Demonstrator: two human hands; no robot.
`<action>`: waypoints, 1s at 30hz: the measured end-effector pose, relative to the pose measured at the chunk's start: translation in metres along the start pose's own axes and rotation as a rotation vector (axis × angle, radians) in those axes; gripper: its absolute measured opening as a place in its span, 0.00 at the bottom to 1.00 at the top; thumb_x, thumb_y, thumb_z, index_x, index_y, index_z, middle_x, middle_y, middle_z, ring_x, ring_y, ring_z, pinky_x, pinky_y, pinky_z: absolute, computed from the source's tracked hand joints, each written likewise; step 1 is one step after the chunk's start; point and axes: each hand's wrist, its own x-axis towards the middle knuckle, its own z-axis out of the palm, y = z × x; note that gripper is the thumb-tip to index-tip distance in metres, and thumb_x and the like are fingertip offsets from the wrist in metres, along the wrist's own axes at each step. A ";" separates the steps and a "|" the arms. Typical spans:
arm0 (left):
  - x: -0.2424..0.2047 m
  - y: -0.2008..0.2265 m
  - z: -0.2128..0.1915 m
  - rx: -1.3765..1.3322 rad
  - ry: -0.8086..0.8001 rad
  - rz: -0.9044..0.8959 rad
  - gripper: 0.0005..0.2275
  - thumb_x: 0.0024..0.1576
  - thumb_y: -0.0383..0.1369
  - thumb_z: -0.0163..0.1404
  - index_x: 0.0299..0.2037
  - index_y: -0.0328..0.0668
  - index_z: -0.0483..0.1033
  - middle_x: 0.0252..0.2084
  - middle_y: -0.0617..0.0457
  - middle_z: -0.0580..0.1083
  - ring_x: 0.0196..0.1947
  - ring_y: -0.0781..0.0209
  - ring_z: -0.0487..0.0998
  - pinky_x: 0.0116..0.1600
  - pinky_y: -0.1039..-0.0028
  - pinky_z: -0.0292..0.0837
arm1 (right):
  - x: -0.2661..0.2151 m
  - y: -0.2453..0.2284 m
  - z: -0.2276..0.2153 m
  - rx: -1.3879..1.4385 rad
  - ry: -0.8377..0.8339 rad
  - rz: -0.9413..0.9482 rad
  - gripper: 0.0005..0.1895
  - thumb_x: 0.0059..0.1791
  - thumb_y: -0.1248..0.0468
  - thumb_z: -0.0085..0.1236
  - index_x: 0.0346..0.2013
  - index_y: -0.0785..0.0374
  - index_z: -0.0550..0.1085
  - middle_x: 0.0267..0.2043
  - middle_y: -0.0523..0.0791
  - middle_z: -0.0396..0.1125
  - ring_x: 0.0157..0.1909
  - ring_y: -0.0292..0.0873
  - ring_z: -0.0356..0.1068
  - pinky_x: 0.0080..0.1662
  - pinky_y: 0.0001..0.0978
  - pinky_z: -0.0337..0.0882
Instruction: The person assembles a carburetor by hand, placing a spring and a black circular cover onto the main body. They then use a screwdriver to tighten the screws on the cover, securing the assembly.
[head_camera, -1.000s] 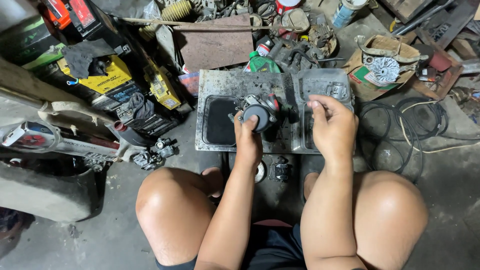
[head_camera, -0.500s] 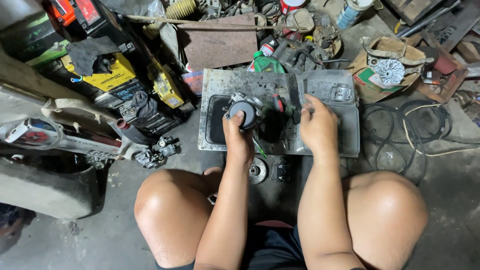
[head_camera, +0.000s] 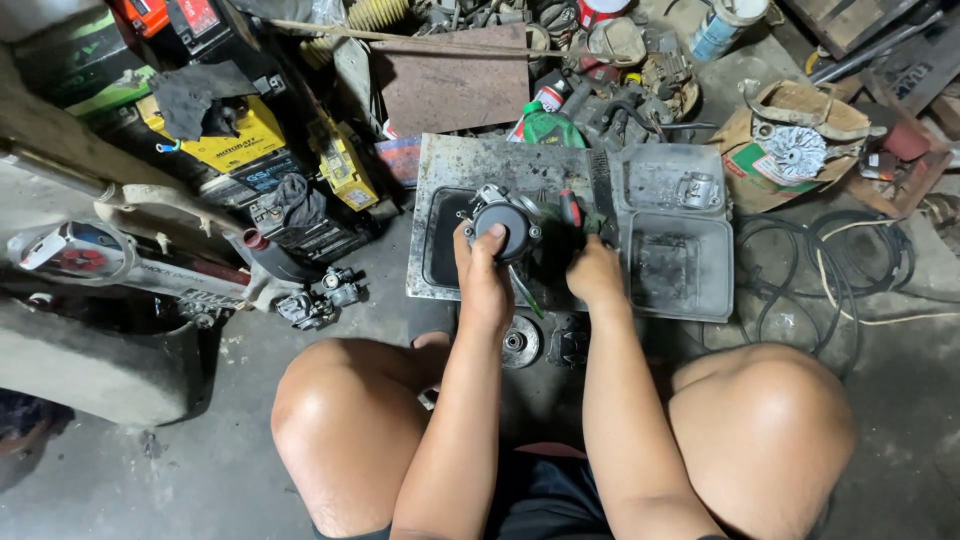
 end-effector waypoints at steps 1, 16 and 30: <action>0.000 -0.001 0.000 0.000 0.002 0.001 0.20 0.54 0.36 0.57 0.52 0.40 0.65 0.41 0.50 0.62 0.43 0.58 0.64 0.54 0.60 0.68 | 0.000 -0.002 0.001 -0.001 -0.001 -0.001 0.24 0.53 0.62 0.46 0.63 0.68 0.69 0.57 0.65 0.69 0.63 0.68 0.67 0.62 0.58 0.68; 0.006 -0.008 -0.005 -0.019 0.030 -0.016 0.24 0.52 0.35 0.58 0.56 0.38 0.64 0.44 0.47 0.63 0.46 0.56 0.68 0.56 0.64 0.69 | -0.012 -0.024 -0.014 0.054 0.023 0.022 0.26 0.50 0.73 0.45 0.64 0.76 0.62 0.64 0.72 0.58 0.73 0.69 0.53 0.72 0.56 0.53; 0.013 -0.029 -0.017 0.166 0.031 -0.133 0.33 0.51 0.39 0.61 0.64 0.35 0.58 0.53 0.37 0.63 0.54 0.50 0.67 0.63 0.58 0.64 | -0.072 -0.070 -0.085 1.204 0.029 -0.255 0.22 0.60 0.48 0.37 0.48 0.65 0.67 0.34 0.44 0.60 0.24 0.28 0.54 0.25 0.12 0.57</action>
